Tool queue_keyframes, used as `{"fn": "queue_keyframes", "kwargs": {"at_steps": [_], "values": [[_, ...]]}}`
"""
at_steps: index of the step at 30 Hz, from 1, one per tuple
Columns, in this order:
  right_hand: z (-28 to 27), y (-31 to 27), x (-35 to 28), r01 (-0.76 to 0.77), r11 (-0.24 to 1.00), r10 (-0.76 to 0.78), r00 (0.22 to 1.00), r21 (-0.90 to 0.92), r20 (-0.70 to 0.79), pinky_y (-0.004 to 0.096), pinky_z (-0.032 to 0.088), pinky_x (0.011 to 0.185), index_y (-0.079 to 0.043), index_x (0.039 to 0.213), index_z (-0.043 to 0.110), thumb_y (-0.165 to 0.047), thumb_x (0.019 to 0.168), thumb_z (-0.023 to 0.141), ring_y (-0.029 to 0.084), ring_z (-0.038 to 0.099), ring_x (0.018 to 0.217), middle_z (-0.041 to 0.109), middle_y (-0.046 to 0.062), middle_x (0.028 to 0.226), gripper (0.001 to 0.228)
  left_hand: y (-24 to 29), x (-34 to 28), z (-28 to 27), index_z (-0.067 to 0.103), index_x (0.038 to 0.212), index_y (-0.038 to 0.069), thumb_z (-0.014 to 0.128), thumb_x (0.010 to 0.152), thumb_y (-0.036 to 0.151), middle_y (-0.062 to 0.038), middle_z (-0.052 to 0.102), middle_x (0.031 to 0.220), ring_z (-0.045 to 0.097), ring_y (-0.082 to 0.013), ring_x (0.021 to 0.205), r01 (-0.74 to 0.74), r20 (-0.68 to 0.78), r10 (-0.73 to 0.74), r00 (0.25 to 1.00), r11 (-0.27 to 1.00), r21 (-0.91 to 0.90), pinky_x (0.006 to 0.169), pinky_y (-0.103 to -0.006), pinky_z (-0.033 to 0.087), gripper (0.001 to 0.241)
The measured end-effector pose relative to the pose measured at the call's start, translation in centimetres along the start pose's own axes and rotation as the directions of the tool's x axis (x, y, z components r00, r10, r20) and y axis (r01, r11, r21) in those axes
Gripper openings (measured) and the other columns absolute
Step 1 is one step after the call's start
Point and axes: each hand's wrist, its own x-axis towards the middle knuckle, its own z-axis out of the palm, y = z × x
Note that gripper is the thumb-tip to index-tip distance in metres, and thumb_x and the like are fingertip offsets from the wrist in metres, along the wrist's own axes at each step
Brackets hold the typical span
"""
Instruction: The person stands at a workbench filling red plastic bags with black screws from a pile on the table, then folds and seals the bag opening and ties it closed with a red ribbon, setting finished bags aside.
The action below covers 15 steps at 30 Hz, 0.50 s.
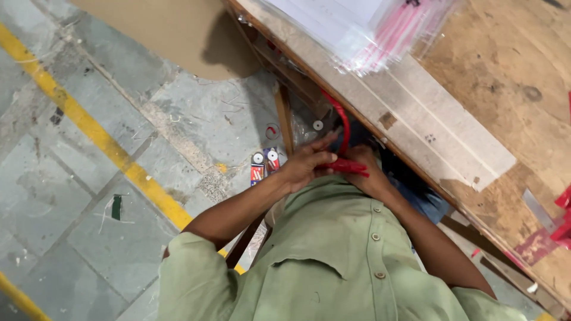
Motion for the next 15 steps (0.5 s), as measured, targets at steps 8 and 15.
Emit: {"fn": "queue_keyframes", "kwargs": {"at_steps": [8, 15], "values": [[-2.0, -1.6, -2.3, 0.007, 0.994, -0.011, 0.999, 0.107, 0.038, 0.041, 0.050, 0.088, -0.001, 0.102, 0.072, -0.013, 0.087, 0.071, 0.035, 0.064, 0.102, 0.071, 0.019, 0.105, 0.018, 0.9, 0.8, 1.4, 0.075, 0.114, -0.002, 0.073, 0.094, 0.014, -0.011, 0.075, 0.103, 0.070, -0.0137, 0.084, -0.033, -0.018, 0.036, 0.999, 0.989, 0.143, 0.077, -0.0269, 0.060, 0.026], [-6.2, -1.9, -11.0, -0.120, 0.907, 0.133, 0.991, 0.404, -0.005, 0.030, 0.055, 0.087, 0.000, 0.111, 0.073, -0.013, 0.100, 0.062, 0.020, 0.071, 0.098, 0.076, 0.009, 0.106, 0.020, 9.2, -2.4, 1.7, 0.073, 0.107, -0.004, 0.074, 0.090, 0.012, -0.010, 0.076, 0.098, 0.065, -0.0122, 0.073, -0.222, -0.146, 0.248, 0.958, 0.960, 0.173, 0.077, -0.0281, 0.064, 0.023]]}}
